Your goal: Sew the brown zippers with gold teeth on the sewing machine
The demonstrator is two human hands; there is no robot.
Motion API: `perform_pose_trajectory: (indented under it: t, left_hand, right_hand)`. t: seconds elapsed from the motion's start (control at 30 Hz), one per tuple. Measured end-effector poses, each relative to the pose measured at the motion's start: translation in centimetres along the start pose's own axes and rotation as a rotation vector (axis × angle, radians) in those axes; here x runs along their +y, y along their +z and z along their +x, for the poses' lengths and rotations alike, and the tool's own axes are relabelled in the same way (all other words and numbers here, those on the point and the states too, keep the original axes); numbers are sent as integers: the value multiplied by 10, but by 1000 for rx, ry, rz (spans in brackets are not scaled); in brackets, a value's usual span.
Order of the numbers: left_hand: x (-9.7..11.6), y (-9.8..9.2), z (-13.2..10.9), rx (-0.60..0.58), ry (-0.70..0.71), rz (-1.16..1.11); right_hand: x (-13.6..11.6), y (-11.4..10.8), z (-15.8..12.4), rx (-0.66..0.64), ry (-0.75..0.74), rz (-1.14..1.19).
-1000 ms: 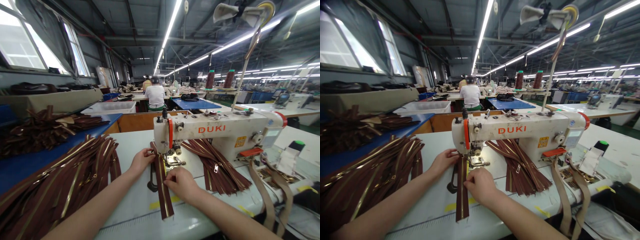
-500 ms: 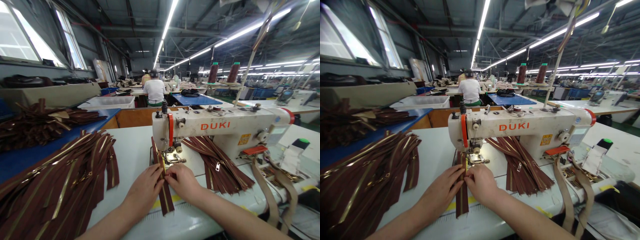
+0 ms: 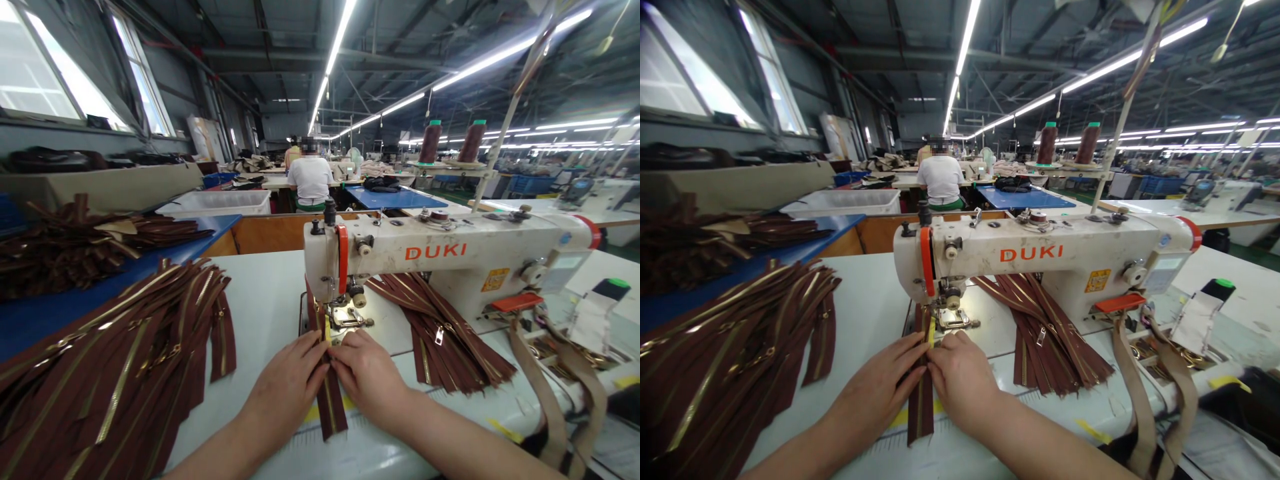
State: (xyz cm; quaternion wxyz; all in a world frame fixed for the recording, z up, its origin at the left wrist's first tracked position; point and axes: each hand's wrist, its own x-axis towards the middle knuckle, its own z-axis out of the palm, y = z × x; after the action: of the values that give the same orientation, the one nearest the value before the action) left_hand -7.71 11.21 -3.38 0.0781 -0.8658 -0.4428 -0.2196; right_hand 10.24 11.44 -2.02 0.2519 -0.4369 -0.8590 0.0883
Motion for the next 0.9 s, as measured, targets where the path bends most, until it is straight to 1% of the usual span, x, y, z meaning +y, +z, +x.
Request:
perform_pose_trajectory:
  t: [0.2, 0.4, 0.5, 0.6, 0.67, 0.73, 0.8, 0.9]
  left_hand:
    - [-1, 0, 1, -27, -14, -22]
    - [1, -5, 3, -63, -38, -71]
    - [-1, -7, 6, -90, -38, -68]
    - [-6, -7, 12, -110, -24, -62]
    - [-11, -6, 17, -118, -9, -67]
    - [-15, -5, 21, -125, 7, -72]
    - [-18, -3, 22, -121, 12, -73]
    - [-20, 0, 21, -86, 18, -74]
  right_hand:
    - [-1, 0, 0, -7, -54, -109]
    - [-4, 2, 1, -34, -123, -229]
    - [-3, 0, 3, -56, -127, -229]
    - [9, -9, 9, -69, -129, -159]
    - [23, -16, 17, -41, -56, -53]
    - [40, -23, 29, 12, 72, 51]
    - [54, -26, 43, 40, 162, 99]
    - [64, -22, 63, 10, 196, 140]
